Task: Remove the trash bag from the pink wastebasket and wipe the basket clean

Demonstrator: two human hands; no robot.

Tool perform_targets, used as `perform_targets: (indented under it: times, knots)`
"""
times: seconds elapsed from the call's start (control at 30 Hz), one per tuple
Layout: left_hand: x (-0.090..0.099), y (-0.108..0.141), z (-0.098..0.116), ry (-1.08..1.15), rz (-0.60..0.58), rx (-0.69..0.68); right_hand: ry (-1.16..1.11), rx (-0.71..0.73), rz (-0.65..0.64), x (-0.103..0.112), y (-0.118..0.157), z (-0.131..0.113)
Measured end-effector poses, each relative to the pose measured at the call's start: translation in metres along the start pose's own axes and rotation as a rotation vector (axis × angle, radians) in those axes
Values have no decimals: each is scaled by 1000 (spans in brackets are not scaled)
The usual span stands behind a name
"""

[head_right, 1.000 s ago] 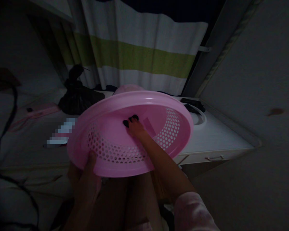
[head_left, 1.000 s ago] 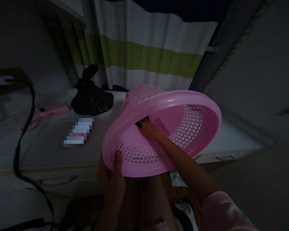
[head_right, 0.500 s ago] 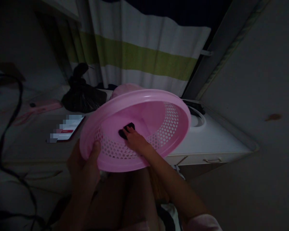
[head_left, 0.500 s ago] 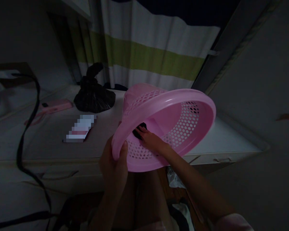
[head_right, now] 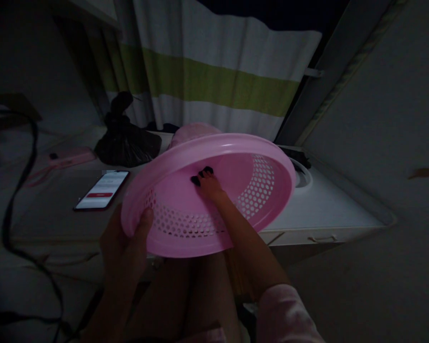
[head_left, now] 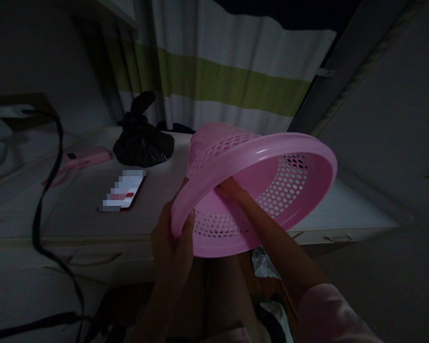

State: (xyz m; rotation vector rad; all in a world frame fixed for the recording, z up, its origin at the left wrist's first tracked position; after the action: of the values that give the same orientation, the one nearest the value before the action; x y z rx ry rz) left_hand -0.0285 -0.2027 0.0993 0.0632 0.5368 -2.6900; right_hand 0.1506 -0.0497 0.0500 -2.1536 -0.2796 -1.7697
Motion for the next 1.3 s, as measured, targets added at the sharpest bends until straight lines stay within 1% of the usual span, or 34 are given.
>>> perform_targets:
  times: [0.1, 0.17, 0.27, 0.33, 0.43, 0.53, 0.6, 0.67, 0.73, 0.8, 0.93, 1.0, 1.07, 1.17, 1.3]
  knots:
    - [0, 0, -1, -2, 8, -11, -13, 11, -91, -3, 0, -7]
    - [1, -1, -3, -34, -15, -29, -40, 75, -122, -4, 9, -12]
    - [3, 0, -6, -63, -3, -31, -79, 177, -112, -5, 34, -21]
    - [5, 0, -8, -64, 18, -32, -74, 203, -89, -4, 54, -26]
    - [5, 1, -9, -53, 12, -34, -16, 186, -69, -2, 80, -28]
    - [4, 3, -9, -41, 26, -19, 87, 123, -71, 4, 93, -21]
    - [4, 5, -8, -39, 28, -26, 169, 62, -72, 8, 93, -14]
    - [3, 6, -6, -27, -5, -42, 241, -8, -71, 11, 88, -6]
    - [1, 7, -5, 2, -43, -50, 280, -71, -67, 12, 77, -1]
    - [0, 7, -3, 32, -67, -50, 262, -104, -58, 11, 63, 2]
    - [-1, 5, 0, 28, -107, -55, 126, -74, -43, 4, 30, 2]
    - [-1, 5, 1, 10, -93, -54, 61, -45, -31, 0, 17, -1]
    - [0, 4, 1, -10, -71, -47, 9, -13, -31, -4, 10, -5]
    - [1, 4, 0, -37, -53, -44, -36, 32, -45, -8, 16, -14]
    - [1, 5, -2, -89, -30, -85, -40, 141, -64, -7, 47, -23]
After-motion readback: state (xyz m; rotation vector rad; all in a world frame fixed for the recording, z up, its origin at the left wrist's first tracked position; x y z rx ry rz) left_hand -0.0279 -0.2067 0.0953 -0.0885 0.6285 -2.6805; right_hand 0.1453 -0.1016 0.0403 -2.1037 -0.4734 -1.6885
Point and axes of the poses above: each hand's wrist, its own y-axis away from the middle knuckle, its own x-axis out of the back of the hand, z = x × y, the point moved 1 cm from there along -y, towards the middle knuckle, and after that the axes turned 4 degrees about x, right-handed, at the moved point
